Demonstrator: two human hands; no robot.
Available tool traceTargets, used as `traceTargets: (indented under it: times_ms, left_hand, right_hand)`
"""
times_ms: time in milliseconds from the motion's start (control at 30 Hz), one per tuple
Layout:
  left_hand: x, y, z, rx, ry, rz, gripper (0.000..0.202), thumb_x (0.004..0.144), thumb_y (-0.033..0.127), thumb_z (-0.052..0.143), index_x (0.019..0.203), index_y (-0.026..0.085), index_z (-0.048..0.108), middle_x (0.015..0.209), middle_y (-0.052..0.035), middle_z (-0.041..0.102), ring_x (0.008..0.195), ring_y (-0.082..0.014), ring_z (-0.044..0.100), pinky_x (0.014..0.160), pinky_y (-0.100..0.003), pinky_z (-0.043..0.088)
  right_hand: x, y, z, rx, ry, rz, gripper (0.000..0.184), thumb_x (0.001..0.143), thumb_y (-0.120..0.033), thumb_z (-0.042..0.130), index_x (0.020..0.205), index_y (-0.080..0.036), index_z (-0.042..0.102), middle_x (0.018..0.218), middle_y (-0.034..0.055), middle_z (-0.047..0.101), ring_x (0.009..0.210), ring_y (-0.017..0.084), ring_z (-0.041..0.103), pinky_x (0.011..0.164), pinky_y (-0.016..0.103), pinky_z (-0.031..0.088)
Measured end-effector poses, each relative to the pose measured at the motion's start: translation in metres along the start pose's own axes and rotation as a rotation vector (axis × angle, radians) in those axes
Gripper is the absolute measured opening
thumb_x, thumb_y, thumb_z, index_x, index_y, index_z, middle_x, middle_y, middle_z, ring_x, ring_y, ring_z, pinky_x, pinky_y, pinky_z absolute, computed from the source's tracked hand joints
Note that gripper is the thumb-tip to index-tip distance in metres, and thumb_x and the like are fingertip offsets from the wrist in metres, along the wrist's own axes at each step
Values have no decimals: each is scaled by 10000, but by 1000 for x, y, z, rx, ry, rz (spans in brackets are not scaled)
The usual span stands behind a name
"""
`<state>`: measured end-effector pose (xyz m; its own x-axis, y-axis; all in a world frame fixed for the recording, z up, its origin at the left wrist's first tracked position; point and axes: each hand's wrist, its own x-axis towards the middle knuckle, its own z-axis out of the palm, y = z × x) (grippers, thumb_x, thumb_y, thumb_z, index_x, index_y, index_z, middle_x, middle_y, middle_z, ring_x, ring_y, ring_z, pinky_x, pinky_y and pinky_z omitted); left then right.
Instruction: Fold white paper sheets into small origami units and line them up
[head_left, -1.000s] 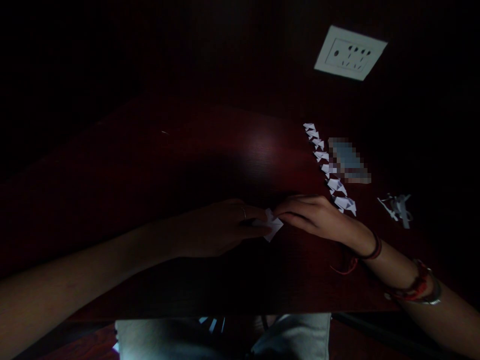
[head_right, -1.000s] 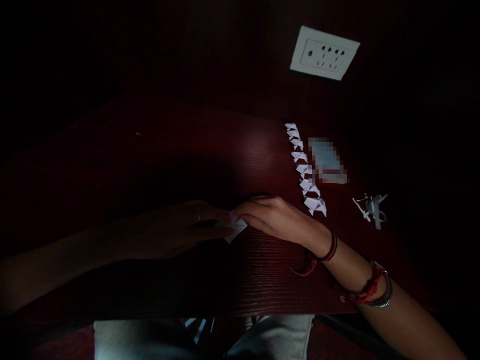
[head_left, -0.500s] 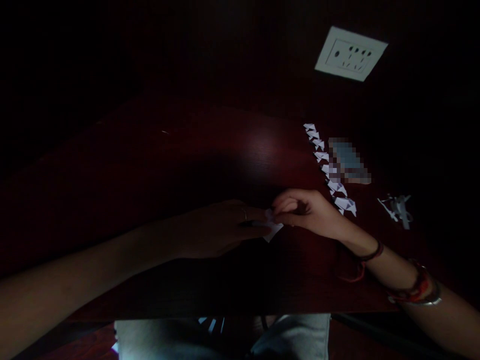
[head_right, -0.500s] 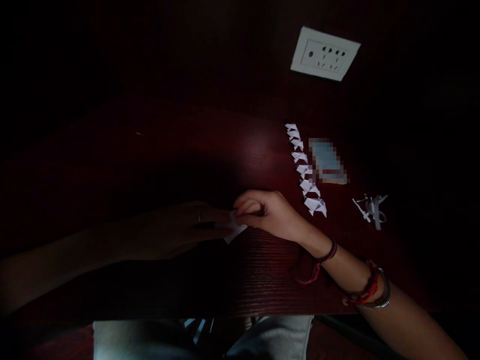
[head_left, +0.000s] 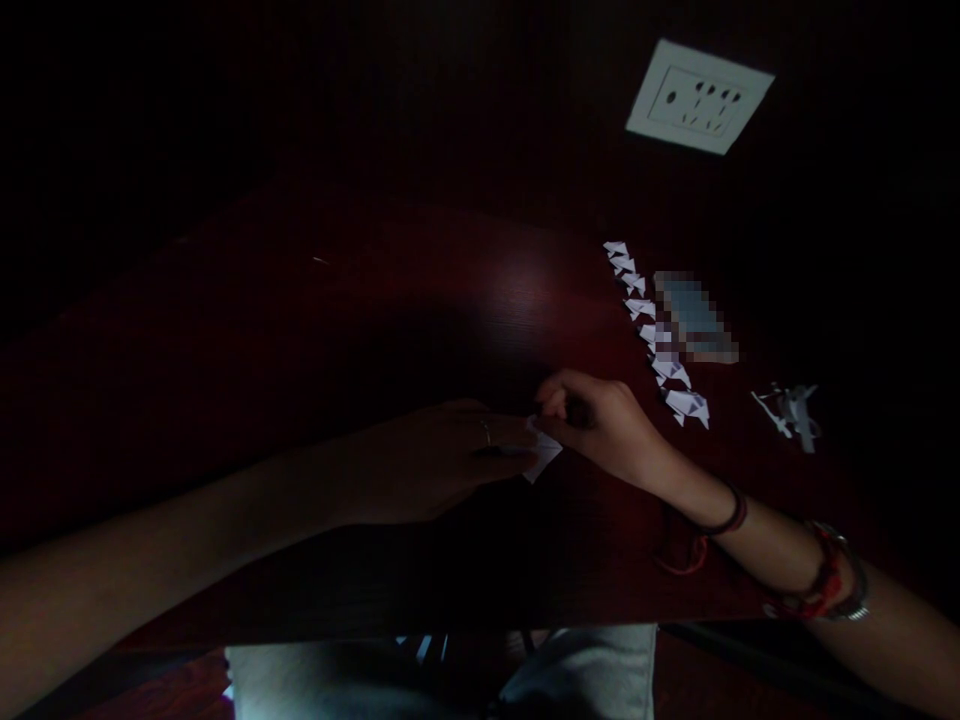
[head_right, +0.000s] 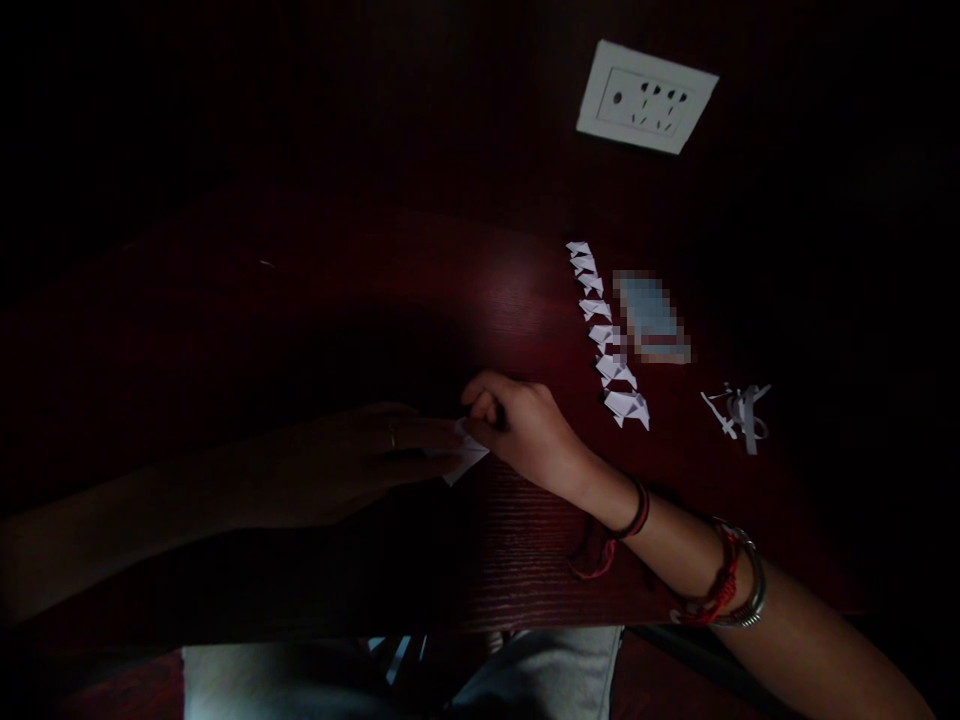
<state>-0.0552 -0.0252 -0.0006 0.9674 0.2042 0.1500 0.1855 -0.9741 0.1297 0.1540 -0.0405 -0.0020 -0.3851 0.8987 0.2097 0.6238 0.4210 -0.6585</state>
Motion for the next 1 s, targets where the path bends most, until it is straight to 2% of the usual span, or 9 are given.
traceTargets:
  times_ms: [100,200,267,367,567,667,733,867,1000]
  left_hand:
    - [0,0,1,-16,2,-3,485,785,57,389,1240,223,360,1280,-28,384,1040,-189,436,909,-335,319]
    - [0,0,3,-30,13,-13,504,782,49,384,1248,235,346,1284,-23,381,1084,-189,404,927,-336,308]
    - [-1,-1,3,-47,12,-23,517,777,43,388,1249,249,344,1294,-13,370,1091,-184,396,928,-327,314]
    - [-2,-3,3,-82,-9,-37,542,755,32,409,1242,265,355,1307,-4,353,1055,-177,422,902,-314,346]
    - [-3,-7,1,-110,-2,2,552,739,11,407,1225,270,375,1289,-15,368,1103,-170,384,923,-320,320]
    - [-2,-6,-2,-41,-20,9,505,757,42,419,1209,266,395,1244,-32,411,1102,-187,383,922,-354,305]
    - [-1,-4,-3,19,-16,-9,451,770,74,436,1185,252,426,1189,-51,453,1091,-208,392,918,-377,297]
    - [2,1,-4,89,45,-40,329,825,143,395,1143,181,468,1125,-95,487,1081,-230,400,898,-381,313]
    - [2,3,-3,99,45,-89,359,834,143,376,1191,112,407,1175,-118,464,1044,-214,430,863,-342,351]
  right_hand:
    - [-2,-2,1,-65,31,-22,154,713,-138,561,858,-166,515,665,-39,533,597,67,503,549,179,390]
    - [-7,-3,-2,-131,59,-131,186,753,-141,530,939,-149,518,756,-4,562,697,82,526,642,194,423]
    - [-11,0,-5,-161,-18,-246,226,799,-140,471,1022,-142,507,835,26,578,767,92,534,697,206,436]
    - [-16,8,-11,-242,-149,-394,290,839,-141,394,1119,-150,471,885,51,586,781,108,542,683,228,461]
    - [-17,15,-19,-460,-213,-608,291,846,-128,357,1106,-145,487,840,60,597,772,128,557,659,256,479]
    - [-18,17,-23,-551,-182,-605,256,836,-134,365,1032,-126,529,783,61,590,738,134,559,641,265,477]
    - [-19,18,-25,-564,-109,-565,237,817,-141,389,999,-122,541,747,55,585,701,136,556,621,273,475]
    - [-20,11,-26,-362,42,-465,279,780,-147,463,1057,-134,494,825,43,608,754,126,561,671,260,477]
    - [-19,3,-21,-237,-57,-391,340,787,-204,491,1119,-151,445,863,26,625,818,126,567,751,264,466]
